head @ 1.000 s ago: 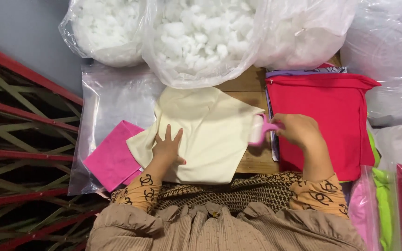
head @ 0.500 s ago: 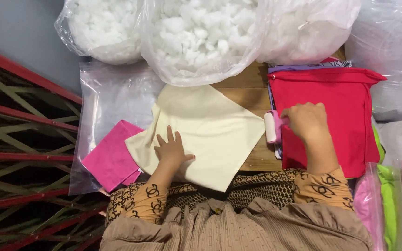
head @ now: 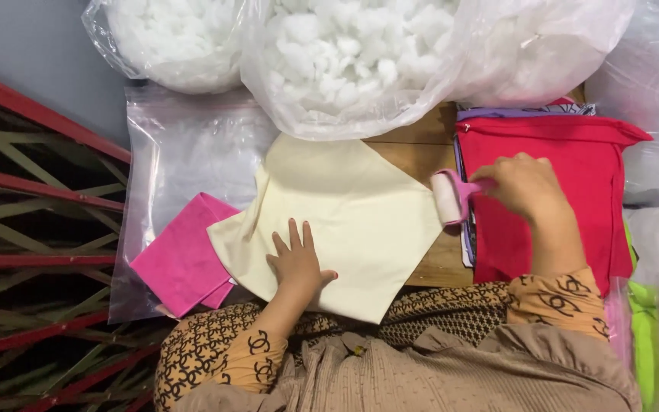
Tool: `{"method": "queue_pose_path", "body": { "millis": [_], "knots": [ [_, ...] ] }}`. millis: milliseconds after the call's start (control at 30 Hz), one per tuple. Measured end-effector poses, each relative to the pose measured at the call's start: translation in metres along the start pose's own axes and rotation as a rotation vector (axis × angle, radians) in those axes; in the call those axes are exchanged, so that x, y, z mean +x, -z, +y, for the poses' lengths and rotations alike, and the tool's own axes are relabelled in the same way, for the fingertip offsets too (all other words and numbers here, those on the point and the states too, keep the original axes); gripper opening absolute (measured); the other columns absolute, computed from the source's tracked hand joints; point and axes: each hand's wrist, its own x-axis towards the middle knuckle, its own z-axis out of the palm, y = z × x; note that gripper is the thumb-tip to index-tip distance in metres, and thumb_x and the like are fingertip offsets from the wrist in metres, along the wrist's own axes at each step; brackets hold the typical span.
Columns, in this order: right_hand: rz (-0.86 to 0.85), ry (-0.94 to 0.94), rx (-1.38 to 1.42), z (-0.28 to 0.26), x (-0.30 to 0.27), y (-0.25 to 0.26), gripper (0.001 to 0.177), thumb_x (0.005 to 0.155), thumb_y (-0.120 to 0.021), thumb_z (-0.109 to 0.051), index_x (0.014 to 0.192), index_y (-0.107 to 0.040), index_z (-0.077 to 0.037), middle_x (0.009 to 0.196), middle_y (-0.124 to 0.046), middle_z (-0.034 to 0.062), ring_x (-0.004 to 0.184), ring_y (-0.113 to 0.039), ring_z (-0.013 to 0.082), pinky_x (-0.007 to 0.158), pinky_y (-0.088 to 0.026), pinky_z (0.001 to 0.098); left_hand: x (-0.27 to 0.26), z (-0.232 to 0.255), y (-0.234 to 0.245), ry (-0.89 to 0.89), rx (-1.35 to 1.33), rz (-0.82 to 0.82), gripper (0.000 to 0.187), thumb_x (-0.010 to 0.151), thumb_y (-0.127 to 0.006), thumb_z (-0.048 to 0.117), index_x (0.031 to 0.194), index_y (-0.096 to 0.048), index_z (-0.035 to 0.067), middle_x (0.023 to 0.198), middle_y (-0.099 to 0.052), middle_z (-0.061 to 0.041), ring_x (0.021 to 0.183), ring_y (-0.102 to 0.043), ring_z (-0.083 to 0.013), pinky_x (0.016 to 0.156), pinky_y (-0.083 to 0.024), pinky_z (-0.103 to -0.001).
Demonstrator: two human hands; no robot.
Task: Cleaning a piece of fabric with a lint roller and then stuffing it with fiberfill material.
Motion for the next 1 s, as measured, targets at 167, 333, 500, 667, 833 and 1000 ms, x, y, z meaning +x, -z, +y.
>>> {"method": "queue_pose_path", "body": {
  "millis": [167, 333, 500, 667, 833, 1000],
  "knots": [
    [0.165, 0.333, 0.364, -0.084, -0.003, 0.033, 0.031, 0.077, -0.076, -0.021, 0.107, -0.08, -0.029, 0.101, -0.079, -0.0042, 0.084, -0.068, 0.0202, 0.079, -0.055, 0.0349, 0.02, -0.019, -0.011, 0.069, 0.009, 0.052, 0.126, 0.08, -0.078, 0.067, 0.161, -0.007, 0.001, 0.169, 0.001, -0.024, 0.148, -0.01, -0.0555, 0.105, -0.035, -0.069],
    [0.234, 0.712, 0.423, -0.168, 0.026, 0.024, 0.028, 0.075, -0.081, -0.023, 0.102, -0.081, -0.03, 0.091, -0.077, -0.0072, 0.086, -0.065, 0.0147, 0.083, -0.048, 0.0325, 0.023, -0.026, 0.001, 0.115, -0.034, 0.057, 0.129, 0.076, -0.084, 0.066, 0.161, -0.009, 0.005, 0.169, -0.003, -0.023, 0.144, -0.02, -0.0558, 0.096, -0.051, -0.058],
    [-0.07, 0.338, 0.319, -0.094, 0.058, 0.036, 0.022, 0.079, -0.073, -0.021, 0.097, -0.083, -0.028, 0.08, -0.075, -0.0039, 0.067, -0.062, 0.0168, 0.066, -0.051, 0.031, 0.007, -0.023, 0.003, 0.137, -0.002, -0.061, 0.129, 0.08, -0.077, 0.067, 0.163, -0.001, 0.004, 0.17, 0.005, -0.023, 0.143, -0.023, -0.0543, 0.089, -0.054, -0.042],
    [0.094, 0.261, -0.039, -0.021, 0.066, 0.016, 0.024, 0.084, -0.075, -0.035, 0.109, -0.077, -0.036, 0.102, -0.079, 0.0033, 0.099, -0.075, 0.0334, 0.081, -0.058, 0.0521, 0.0, -0.013, 0.014, 0.163, -0.067, -0.151, 0.122, 0.08, -0.083, 0.053, 0.164, -0.008, 0.006, 0.171, -0.002, -0.018, 0.149, -0.016, -0.0547, 0.107, -0.036, -0.072],
    [0.147, 0.571, 0.21, -0.133, 0.062, 0.037, 0.019, 0.082, -0.074, -0.038, 0.101, -0.077, -0.04, 0.103, -0.078, -0.0013, 0.098, -0.071, 0.0303, 0.083, -0.058, 0.0477, 0.0, -0.008, 0.031, 0.13, -0.064, -0.071, 0.123, 0.08, -0.085, 0.056, 0.163, -0.009, 0.005, 0.171, -0.001, -0.018, 0.149, -0.017, -0.0552, 0.108, -0.037, -0.069],
    [0.091, 0.752, 0.3, -0.166, 0.102, 0.01, 0.023, 0.082, -0.077, -0.034, 0.105, -0.076, -0.038, 0.111, -0.076, 0.0006, 0.11, -0.068, 0.0287, 0.091, -0.057, 0.0426, 0.035, -0.007, -0.011, 0.181, 0.041, -0.134, 0.129, 0.076, -0.087, 0.051, 0.162, -0.005, 0.002, 0.17, 0.004, -0.022, 0.146, -0.02, -0.0591, 0.104, -0.04, -0.071]
  ]
}}
